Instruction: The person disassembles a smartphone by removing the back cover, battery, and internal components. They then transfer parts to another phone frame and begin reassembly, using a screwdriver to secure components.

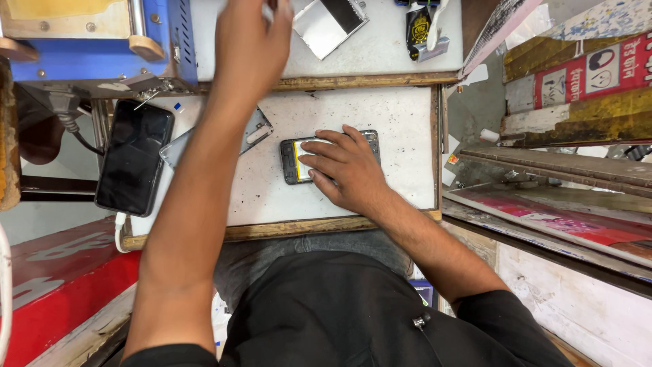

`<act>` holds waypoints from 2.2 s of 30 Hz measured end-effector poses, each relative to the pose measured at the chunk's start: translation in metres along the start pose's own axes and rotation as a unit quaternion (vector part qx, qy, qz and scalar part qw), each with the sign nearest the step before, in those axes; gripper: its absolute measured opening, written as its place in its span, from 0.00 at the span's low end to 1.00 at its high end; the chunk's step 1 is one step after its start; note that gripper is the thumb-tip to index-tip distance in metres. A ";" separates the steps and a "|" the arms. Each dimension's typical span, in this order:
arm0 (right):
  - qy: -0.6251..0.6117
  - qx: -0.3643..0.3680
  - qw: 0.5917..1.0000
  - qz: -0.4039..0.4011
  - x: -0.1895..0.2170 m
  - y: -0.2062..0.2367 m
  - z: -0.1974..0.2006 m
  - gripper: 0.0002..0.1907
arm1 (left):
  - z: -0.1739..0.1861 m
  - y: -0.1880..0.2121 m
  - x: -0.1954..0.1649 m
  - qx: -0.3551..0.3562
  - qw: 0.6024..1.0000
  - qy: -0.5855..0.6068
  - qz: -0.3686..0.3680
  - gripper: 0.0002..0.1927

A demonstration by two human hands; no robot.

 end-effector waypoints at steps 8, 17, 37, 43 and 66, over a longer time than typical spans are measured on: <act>-0.015 -0.011 1.000 -0.015 -0.005 -0.005 -0.004 0.13 | 0.012 0.143 0.008 0.091 0.904 0.326 0.263 0.13; -0.015 -0.015 1.000 -0.010 0.001 -0.005 -0.006 0.13 | -0.002 0.176 0.030 0.116 0.920 0.266 0.264 0.16; -0.056 -0.016 0.997 -0.043 -0.007 -0.005 -0.017 0.08 | -0.013 0.192 0.033 0.091 0.856 0.424 0.283 0.14; -0.067 -0.017 0.996 -0.051 -0.007 -0.004 -0.018 0.07 | -0.002 0.195 0.023 0.054 0.871 0.425 0.239 0.26; -0.071 -0.019 0.996 -0.057 -0.005 -0.001 -0.017 0.06 | 0.010 0.202 -0.016 0.027 0.983 0.182 -0.013 0.38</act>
Point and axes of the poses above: each hand's wrist, its own y-axis away from the middle knuckle, its own z-axis out of the back of the hand, x = y × z, the point moved 6 cm from there along -y, towards the middle knuckle, and after that the axes turned 2 degrees about z, right-handed, at the moved point
